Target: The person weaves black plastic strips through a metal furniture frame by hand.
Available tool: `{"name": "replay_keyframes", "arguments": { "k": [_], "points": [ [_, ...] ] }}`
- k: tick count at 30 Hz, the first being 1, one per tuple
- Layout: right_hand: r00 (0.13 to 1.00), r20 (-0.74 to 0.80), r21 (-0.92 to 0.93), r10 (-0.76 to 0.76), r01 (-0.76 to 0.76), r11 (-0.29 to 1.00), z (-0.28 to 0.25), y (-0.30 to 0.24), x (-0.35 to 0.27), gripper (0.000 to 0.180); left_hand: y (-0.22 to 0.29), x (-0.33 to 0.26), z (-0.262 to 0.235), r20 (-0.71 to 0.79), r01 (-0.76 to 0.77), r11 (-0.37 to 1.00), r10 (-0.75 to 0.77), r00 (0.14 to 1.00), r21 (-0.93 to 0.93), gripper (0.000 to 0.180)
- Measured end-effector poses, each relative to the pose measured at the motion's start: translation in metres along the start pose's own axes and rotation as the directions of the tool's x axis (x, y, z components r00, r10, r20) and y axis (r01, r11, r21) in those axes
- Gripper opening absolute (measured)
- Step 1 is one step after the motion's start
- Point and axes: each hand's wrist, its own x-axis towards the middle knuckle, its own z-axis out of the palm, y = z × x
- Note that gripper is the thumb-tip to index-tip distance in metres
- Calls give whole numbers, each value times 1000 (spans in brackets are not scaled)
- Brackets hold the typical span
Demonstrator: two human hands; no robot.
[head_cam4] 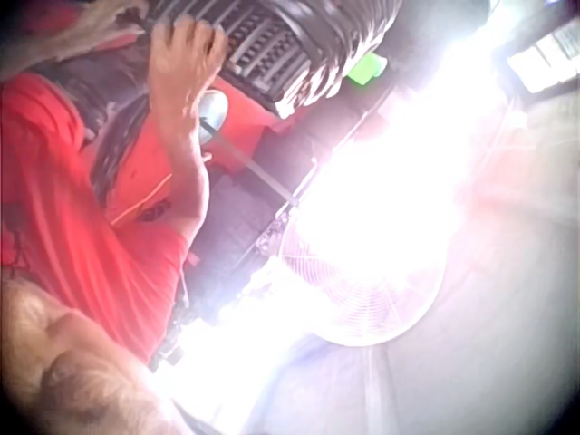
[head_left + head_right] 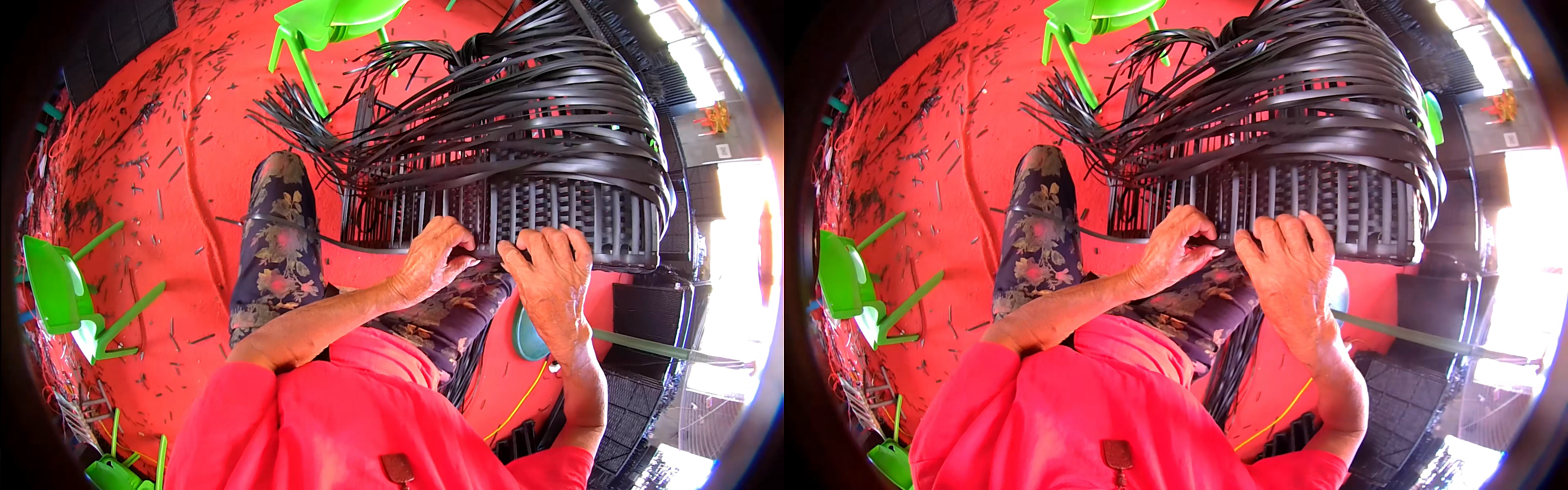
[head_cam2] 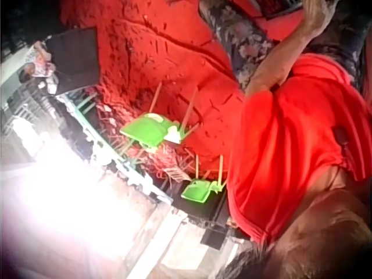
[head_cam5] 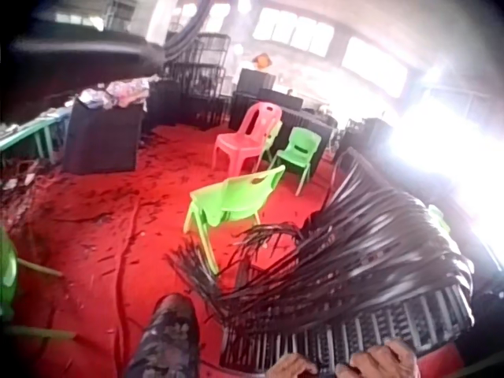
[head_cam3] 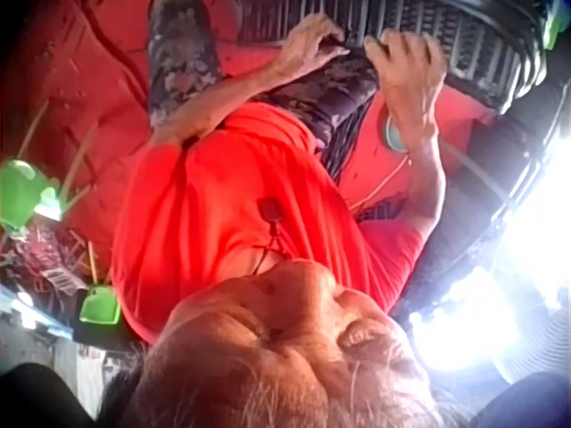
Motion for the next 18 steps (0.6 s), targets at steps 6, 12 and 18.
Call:
{"name": "replay_keyframes", "arguments": {
  "k": [6, 12, 18],
  "points": [
    [998, 30, -10, -62, 62, 998, 5, -1, 1, 16, -5, -2, 3, 6, -41, 998, 41, 999, -38, 30],
    [998, 31, -25, -56, 57, 998, 4, -3, 0, 17, -32, -26, -13, -9, 27, 982, -25, 1000, 187, 38],
    [996, 19, 13, -82, 82, 997, 19, -14, 6, 16, -43, -35, -9, 19, 123, 988, -126, 992, 98, 32]
  ]
}}
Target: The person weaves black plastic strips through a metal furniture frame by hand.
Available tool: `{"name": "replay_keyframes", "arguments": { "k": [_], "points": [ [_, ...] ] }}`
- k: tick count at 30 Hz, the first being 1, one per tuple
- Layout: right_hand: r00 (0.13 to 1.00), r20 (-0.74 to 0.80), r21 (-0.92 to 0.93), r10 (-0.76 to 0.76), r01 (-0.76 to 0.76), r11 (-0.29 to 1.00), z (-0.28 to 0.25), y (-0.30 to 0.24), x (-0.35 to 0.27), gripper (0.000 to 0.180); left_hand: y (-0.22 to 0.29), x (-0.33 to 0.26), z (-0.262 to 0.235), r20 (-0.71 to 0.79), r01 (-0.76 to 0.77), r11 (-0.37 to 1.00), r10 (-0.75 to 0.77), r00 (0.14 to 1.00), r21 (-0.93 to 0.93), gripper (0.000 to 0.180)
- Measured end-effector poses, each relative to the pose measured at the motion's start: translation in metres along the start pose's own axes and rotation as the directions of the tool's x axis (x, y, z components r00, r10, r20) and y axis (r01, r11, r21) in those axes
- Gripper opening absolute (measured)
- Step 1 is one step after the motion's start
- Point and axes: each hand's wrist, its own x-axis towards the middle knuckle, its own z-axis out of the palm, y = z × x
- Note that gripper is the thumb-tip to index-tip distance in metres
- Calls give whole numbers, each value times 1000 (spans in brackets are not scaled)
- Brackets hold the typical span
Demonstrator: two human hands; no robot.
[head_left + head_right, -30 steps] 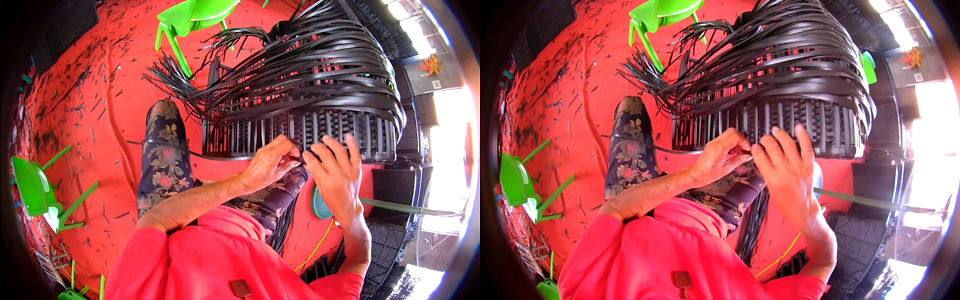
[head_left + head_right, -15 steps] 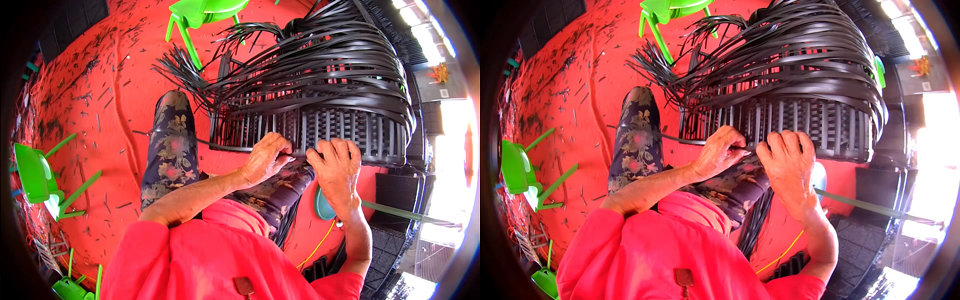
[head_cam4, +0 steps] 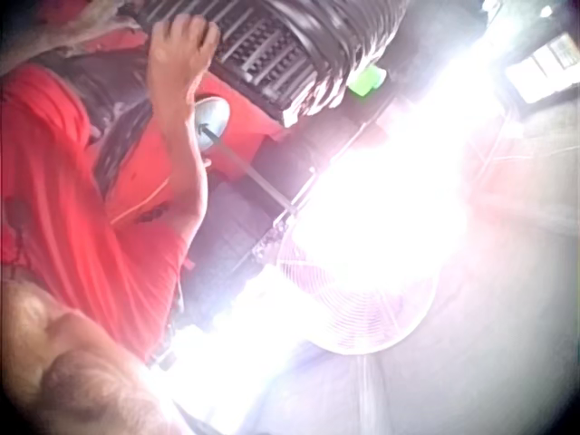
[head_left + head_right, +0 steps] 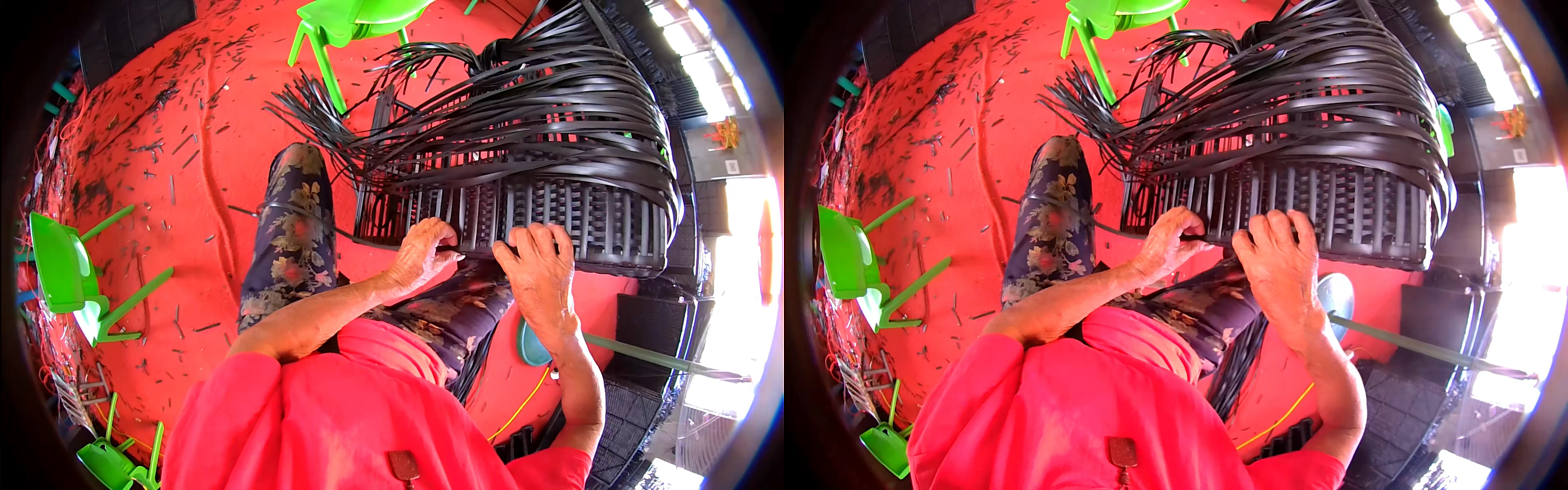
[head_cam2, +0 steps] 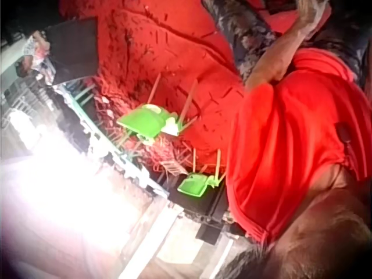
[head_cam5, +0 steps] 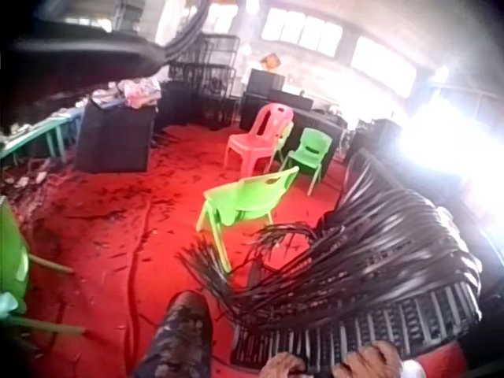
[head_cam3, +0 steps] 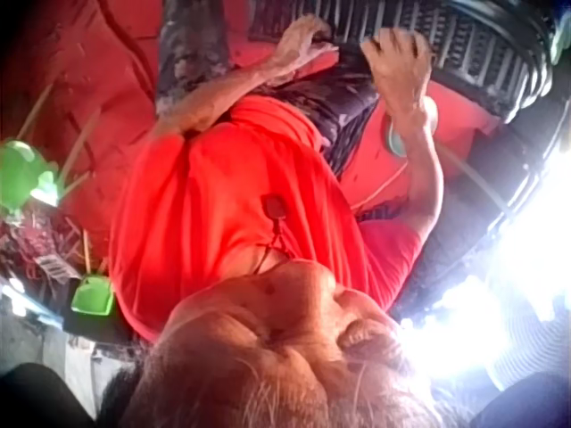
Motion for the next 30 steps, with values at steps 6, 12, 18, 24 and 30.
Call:
{"name": "replay_keyframes", "arguments": {
  "k": [6, 12, 18, 24, 30],
  "points": [
    [997, 65, 36, -41, 38, 999, 8, -6, 6, 9, 11, 3, -10, 73, 23, 999, -20, 997, -35, 28],
    [999, 38, 83, -35, 32, 996, 8, 2, -5, 7, 8, -4, -4, 190, 81, 993, -96, 977, 84, 29],
    [863, -417, -74, 286, -345, 936, -65, 40, -17, 32, 9, -12, -18, 429, -102, 816, -189, 883, 569, 41],
    [678, -438, 422, 590, -425, 801, -66, 77, -38, 34, 11, -6, -28, 530, -307, 734, -84, 844, 606, 42],
    [635, -543, 416, 549, -365, 833, -44, 90, -32, 42, -2, -4, -23, 491, -291, 754, -48, 870, 590, 42]
  ]
}}
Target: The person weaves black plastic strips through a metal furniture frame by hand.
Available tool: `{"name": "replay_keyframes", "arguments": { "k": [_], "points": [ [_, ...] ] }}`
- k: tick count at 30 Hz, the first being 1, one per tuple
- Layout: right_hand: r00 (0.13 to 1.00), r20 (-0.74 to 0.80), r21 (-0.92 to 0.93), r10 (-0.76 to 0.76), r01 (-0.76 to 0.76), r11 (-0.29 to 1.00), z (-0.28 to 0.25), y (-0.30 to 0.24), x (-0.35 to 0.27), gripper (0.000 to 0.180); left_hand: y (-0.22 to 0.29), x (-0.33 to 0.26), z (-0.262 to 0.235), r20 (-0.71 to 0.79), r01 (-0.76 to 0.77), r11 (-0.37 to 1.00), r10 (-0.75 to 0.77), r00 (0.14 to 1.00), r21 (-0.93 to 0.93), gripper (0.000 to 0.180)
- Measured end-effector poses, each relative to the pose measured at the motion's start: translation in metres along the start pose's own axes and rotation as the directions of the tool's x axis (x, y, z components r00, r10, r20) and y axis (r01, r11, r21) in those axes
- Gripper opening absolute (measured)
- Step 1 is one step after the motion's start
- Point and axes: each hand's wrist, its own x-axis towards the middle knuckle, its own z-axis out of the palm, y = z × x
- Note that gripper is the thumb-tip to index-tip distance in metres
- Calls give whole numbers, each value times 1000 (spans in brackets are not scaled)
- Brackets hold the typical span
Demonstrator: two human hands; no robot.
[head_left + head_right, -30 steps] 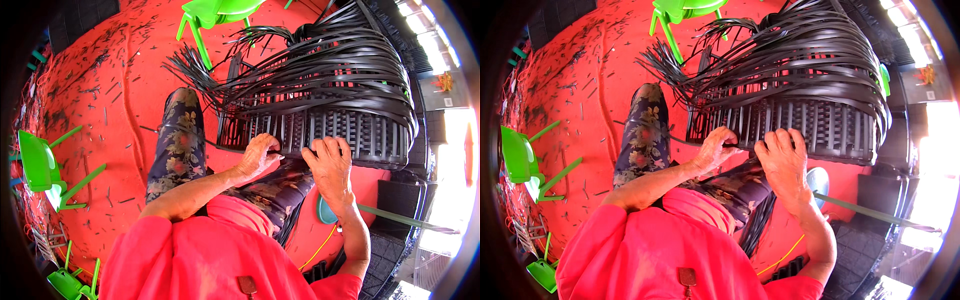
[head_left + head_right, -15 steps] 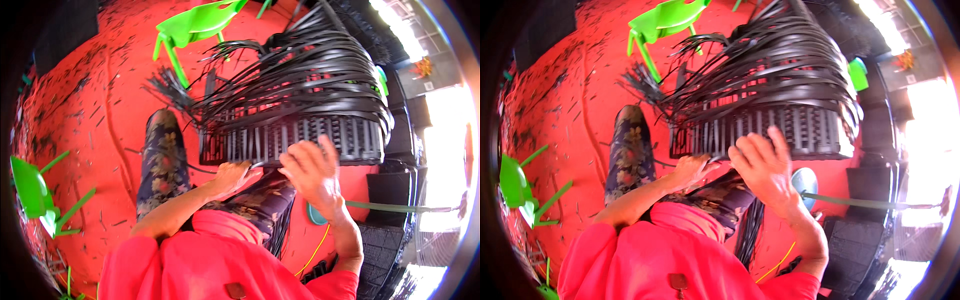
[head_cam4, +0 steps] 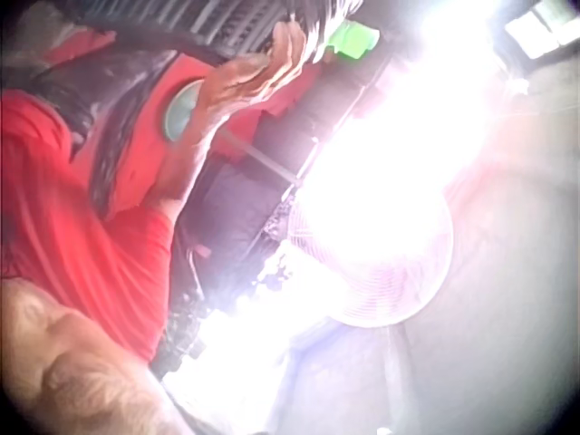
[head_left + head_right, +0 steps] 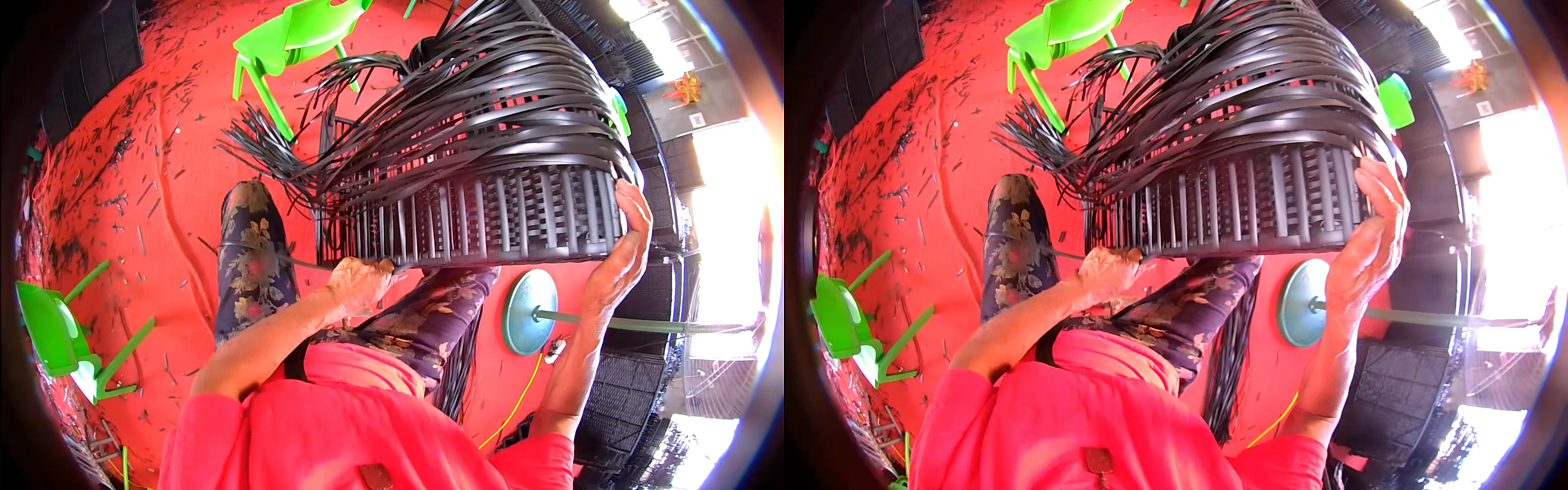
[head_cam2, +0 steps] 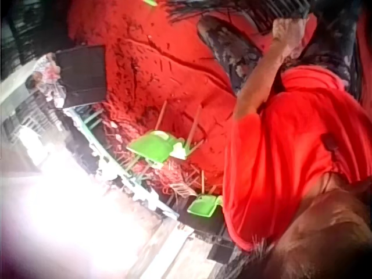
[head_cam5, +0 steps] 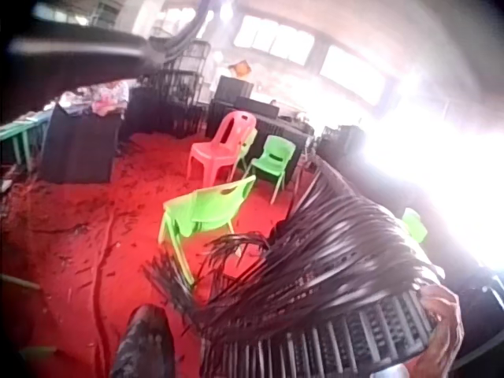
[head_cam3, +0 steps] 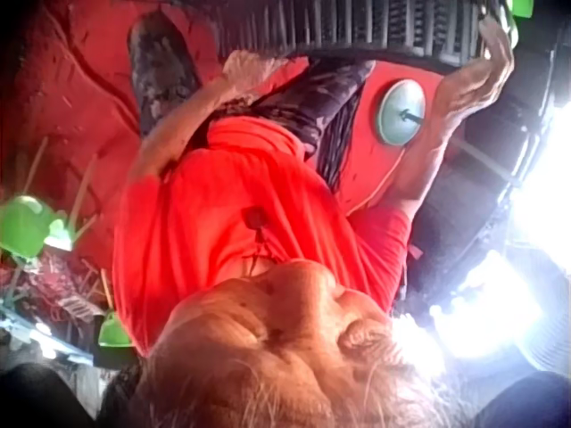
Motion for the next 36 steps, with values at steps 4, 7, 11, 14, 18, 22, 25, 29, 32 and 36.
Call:
{"name": "replay_keyframes", "arguments": {
  "k": [4, 7, 11, 14, 18, 22, 25, 29, 32, 36],
  "points": [
    [995, -5, 33, 96, -96, 995, 1, 3, -3, 51, -7, 1, 4, 13, -38, 999, 38, 999, -5, 36],
    [997, -68, 32, -47, 49, 998, 4, 3, 4, 51, -7, -1, -11, -4, -127, 992, 127, 992, 11, 34],
    [997, -9, -35, -81, 81, 996, 5, 10, 2, 47, -11, -3, 14, -121, -80, 996, 83, 989, 30, 36],
    [997, -34, 24, -70, 71, 997, 6, -1, 2, 45, -9, -3, 9, -62, -29, 999, 31, 998, 34, 37],
    [997, -38, 10, -65, 65, 998, 6, 4, -1, 44, -11, 3, 23, -172, -58, 998, 61, 983, 25, 38],
    [983, -3, 243, 183, -177, 954, -10, 1, -12, 56, -11, -4, 23, -218, -40, 996, 55, 974, 75, 38],
    [947, -128, 409, 293, -218, 886, -20, 1, -30, 62, -16, -9, 19, -181, -38, 995, 54, 982, 89, 38],
    [999, 43, -36, 11, -10, 999, -11, -18, -44, 47, -22, -18, 11, -166, -34, 982, 65, 984, 184, 37],
    [996, -83, -35, -35, 32, 999, 9, -19, -50, 53, -23, -24, 12, -177, -16, 985, 46, 983, 171, 37],
    [983, -156, -78, -98, 86, 993, 17, -14, -47, 61, -22, -17, 12, -128, 0, 992, 17, 992, 127, 37]
  ]
}}
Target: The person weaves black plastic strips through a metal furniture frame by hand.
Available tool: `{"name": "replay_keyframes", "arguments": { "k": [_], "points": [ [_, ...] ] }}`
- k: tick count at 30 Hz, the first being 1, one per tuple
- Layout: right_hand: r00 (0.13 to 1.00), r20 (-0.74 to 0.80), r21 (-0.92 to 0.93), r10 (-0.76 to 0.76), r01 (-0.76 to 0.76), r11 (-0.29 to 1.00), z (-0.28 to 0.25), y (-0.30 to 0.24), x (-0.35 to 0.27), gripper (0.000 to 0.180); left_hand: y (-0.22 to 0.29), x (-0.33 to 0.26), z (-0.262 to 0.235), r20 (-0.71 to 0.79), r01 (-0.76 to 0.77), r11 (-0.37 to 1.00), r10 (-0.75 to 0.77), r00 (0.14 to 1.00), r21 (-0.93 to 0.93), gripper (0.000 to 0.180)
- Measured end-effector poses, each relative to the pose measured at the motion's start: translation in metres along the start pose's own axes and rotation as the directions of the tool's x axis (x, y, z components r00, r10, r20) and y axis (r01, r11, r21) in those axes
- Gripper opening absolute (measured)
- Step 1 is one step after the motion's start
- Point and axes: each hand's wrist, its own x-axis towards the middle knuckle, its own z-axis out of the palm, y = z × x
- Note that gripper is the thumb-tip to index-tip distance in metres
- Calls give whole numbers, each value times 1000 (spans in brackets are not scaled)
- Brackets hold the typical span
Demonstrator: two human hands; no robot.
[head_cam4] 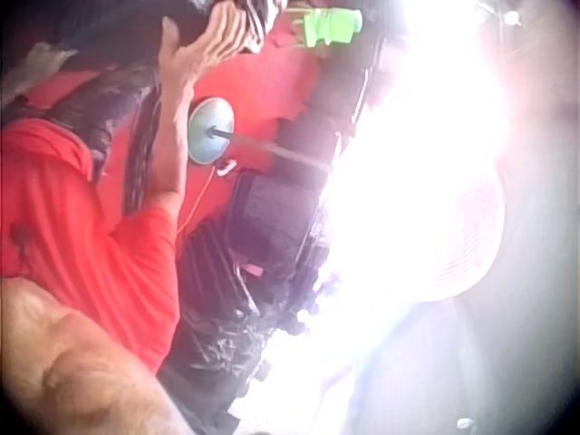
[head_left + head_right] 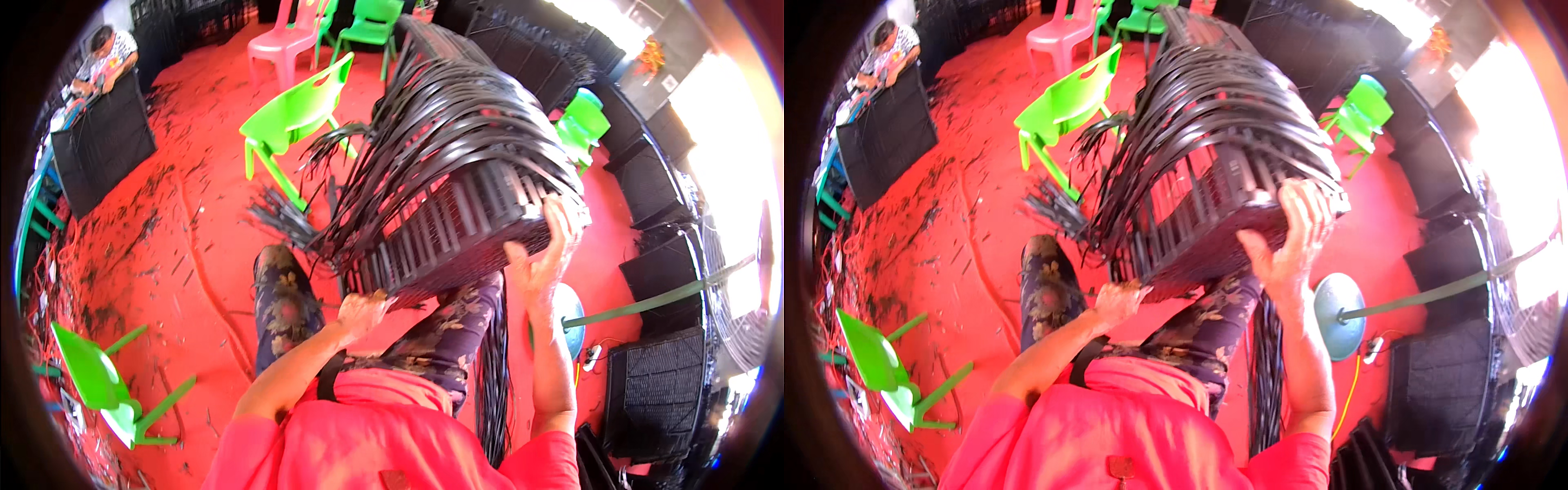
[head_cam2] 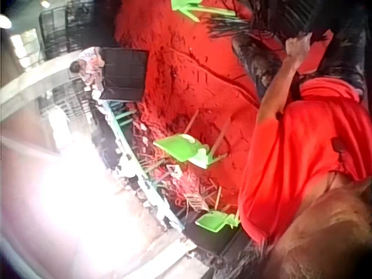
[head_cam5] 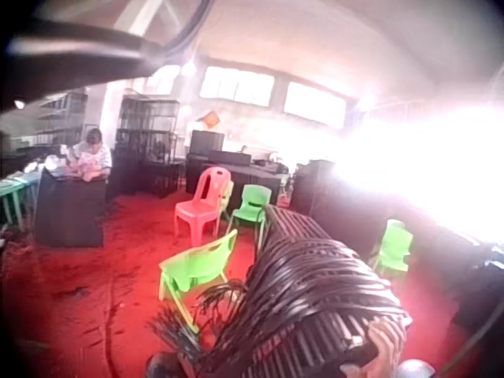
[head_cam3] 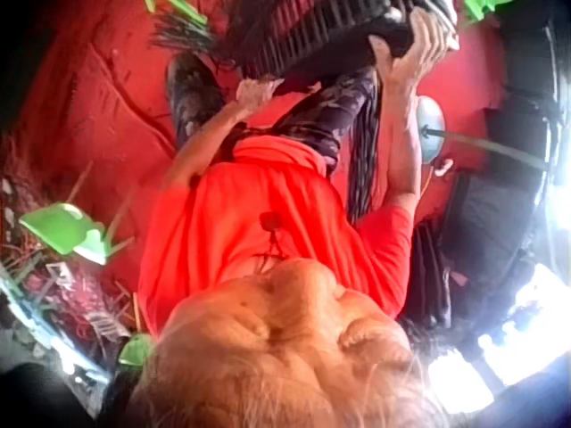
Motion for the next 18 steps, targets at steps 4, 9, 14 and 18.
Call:
{"name": "replay_keyframes", "arguments": {
  "k": [4, 9, 14, 18],
  "points": [
    [1000, 12, -65, -7, 7, 998, -1, 31, -11, 61, 11, 17, 3, -13, -5, 999, 4, 1000, -54, 41],
    [992, -27, -48, 119, -121, 992, -2, 77, -35, 64, 18, 43, 18, 7, -74, 992, 75, 997, -102, 41],
    [966, 20, -33, 258, -257, 966, -20, 108, -65, 64, 25, 43, 18, 213, 21, 980, 22, 977, -200, 28],
    [923, 64, -38, 380, -378, 925, -25, 113, -79, 66, -27, 7, -1, 198, -55, 998, 58, 978, -19, 7]
  ]
}}
